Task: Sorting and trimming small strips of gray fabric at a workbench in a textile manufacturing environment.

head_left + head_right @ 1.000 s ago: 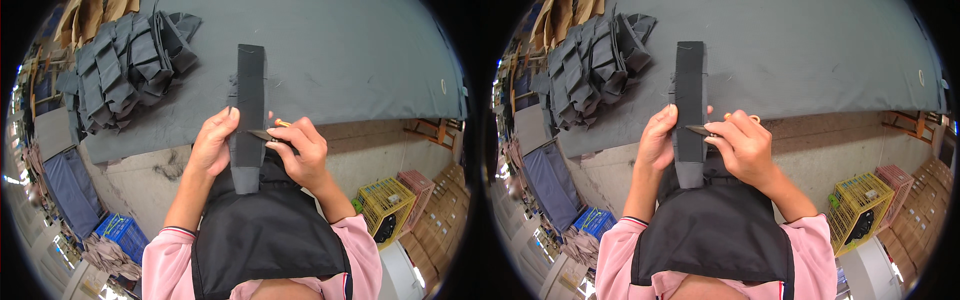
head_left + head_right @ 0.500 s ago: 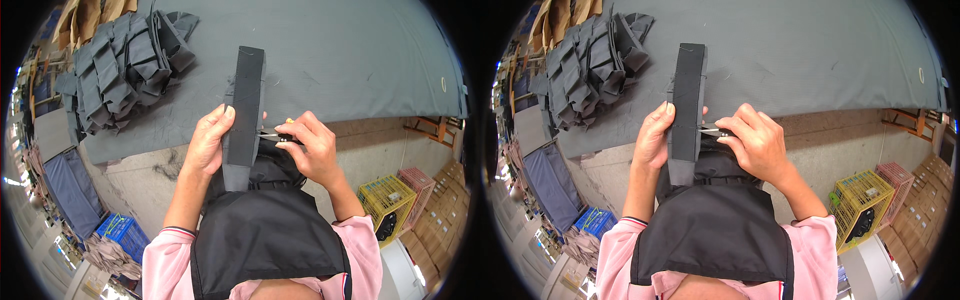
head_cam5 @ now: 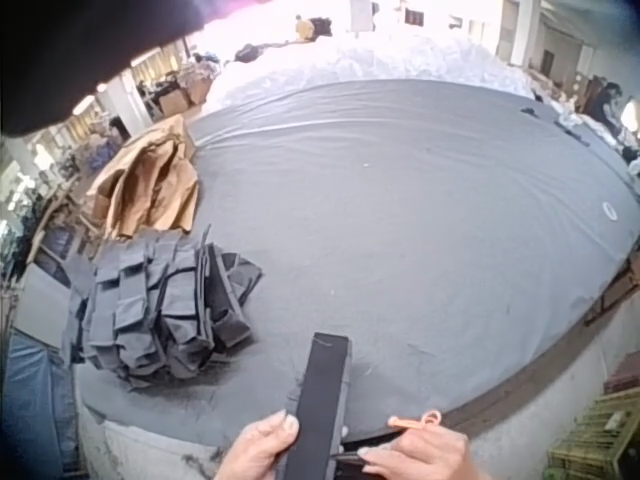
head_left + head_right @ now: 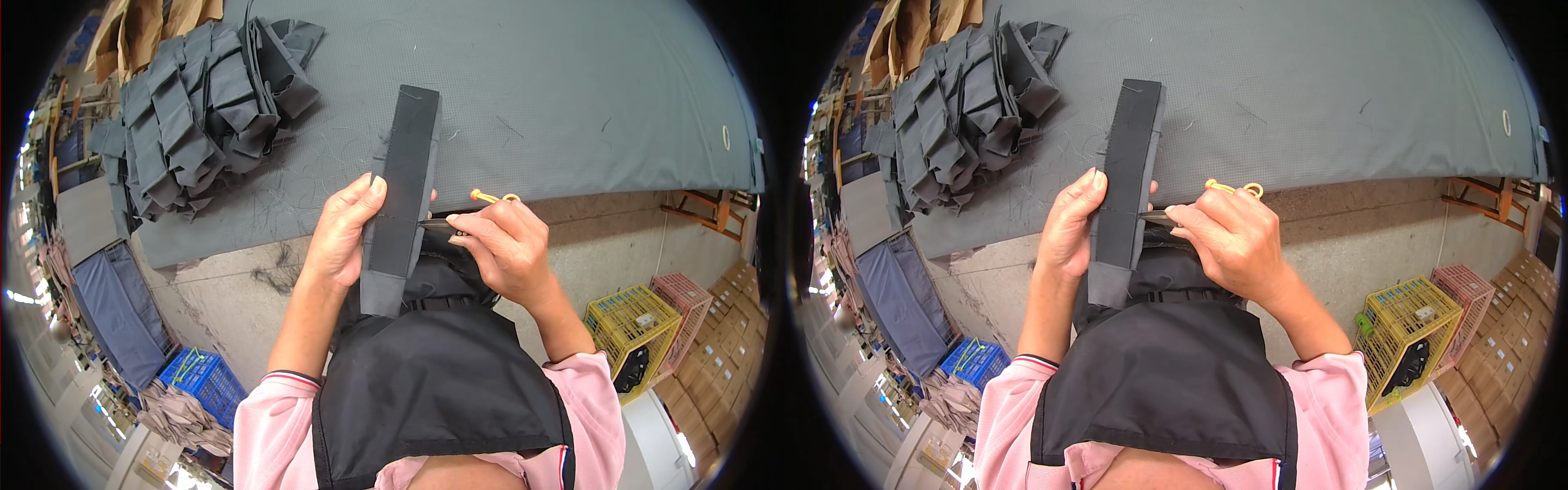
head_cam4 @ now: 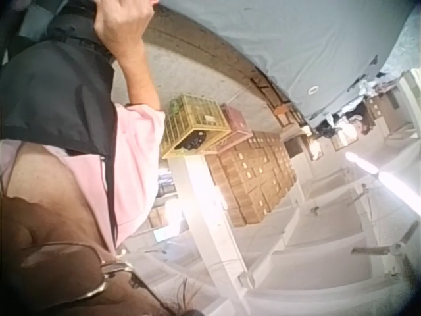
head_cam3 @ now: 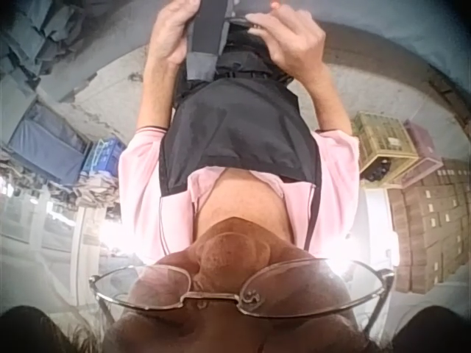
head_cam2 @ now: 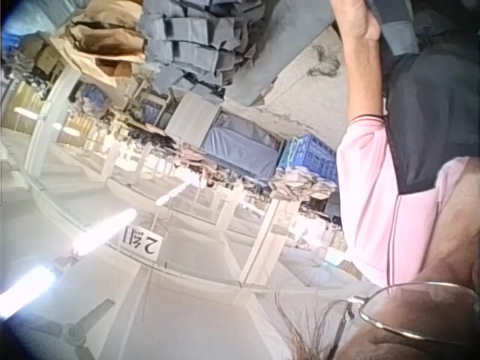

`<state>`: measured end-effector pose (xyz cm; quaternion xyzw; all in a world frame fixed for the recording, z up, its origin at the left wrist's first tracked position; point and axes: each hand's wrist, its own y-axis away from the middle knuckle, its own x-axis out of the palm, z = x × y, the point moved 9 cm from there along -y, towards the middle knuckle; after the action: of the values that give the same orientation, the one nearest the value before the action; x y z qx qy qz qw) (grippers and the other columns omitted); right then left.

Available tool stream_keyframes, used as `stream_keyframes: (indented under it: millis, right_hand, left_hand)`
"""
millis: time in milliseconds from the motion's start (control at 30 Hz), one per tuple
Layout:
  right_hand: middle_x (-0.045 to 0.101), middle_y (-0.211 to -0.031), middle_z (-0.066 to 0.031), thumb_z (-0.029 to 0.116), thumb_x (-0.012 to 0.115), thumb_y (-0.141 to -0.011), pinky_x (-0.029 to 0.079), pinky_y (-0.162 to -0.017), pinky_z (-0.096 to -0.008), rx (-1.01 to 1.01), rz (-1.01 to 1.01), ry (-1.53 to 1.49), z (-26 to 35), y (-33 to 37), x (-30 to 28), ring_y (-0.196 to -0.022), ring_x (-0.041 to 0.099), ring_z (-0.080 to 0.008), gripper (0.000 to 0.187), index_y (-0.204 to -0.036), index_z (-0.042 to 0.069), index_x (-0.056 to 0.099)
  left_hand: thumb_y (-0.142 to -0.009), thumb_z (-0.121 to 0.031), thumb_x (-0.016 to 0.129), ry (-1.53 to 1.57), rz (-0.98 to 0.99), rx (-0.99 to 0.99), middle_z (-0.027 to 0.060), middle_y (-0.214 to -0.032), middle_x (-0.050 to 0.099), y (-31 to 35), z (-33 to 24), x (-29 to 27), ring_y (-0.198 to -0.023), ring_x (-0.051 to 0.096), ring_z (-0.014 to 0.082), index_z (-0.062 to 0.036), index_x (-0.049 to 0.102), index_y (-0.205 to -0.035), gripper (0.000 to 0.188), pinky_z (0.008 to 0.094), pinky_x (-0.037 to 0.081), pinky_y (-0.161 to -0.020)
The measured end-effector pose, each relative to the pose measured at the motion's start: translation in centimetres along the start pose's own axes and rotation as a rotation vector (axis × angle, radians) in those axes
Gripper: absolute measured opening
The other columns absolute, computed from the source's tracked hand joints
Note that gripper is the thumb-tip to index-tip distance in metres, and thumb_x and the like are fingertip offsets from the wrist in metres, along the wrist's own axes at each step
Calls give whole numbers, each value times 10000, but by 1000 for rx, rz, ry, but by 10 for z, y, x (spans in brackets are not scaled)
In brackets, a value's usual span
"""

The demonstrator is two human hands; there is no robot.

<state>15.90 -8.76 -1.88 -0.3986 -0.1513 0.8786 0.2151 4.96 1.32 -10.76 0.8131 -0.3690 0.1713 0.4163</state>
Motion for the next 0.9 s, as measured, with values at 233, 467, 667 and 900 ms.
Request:
stream_keyframes:
  millis: [233, 467, 667, 900]
  right_hand:
    - [511, -676, -27, 45, 751, -616, 417, -541, -311, 32, -14, 40, 4, 6, -4, -603, 530, -190, 276, -876, 58, 659]
    - [513, -706, -42, 6, 740, -630, 420, -535, -296, 227, -72, -158, -8, 9, -4, -600, 521, -185, 248, -861, 53, 664]
    - [515, -758, -17, -4, 729, -692, 376, -523, -234, 478, -89, -465, -22, 13, 7, -614, 472, -89, 219, -897, 47, 671]
    - [512, -822, -16, 10, 728, -697, 372, -577, -216, 474, -117, -438, -24, 18, 19, -677, 469, -90, 270, -950, 41, 639]
  left_hand:
    - [-951, -248, 508, -53, -27, -11, 218, -1064, 631, 1, 2, 0, -860, 660, 222, 43, 555, -1102, 331, 302, 546, -760]
    - [-957, -248, 496, -29, 10, 37, 181, -1052, 640, -1, -6, 3, -884, 655, 219, 27, 558, -1102, 317, 304, 535, -787]
    - [-956, -230, 483, 99, -34, 17, 160, -1035, 639, 1, 2, -8, -901, 638, 213, 26, 556, -1100, 303, 316, 522, -792]
    - [-946, -174, 457, 160, -101, 3, 121, -1005, 619, -2, 13, -20, -801, 607, 187, 38, 545, -1089, 270, 307, 511, -730]
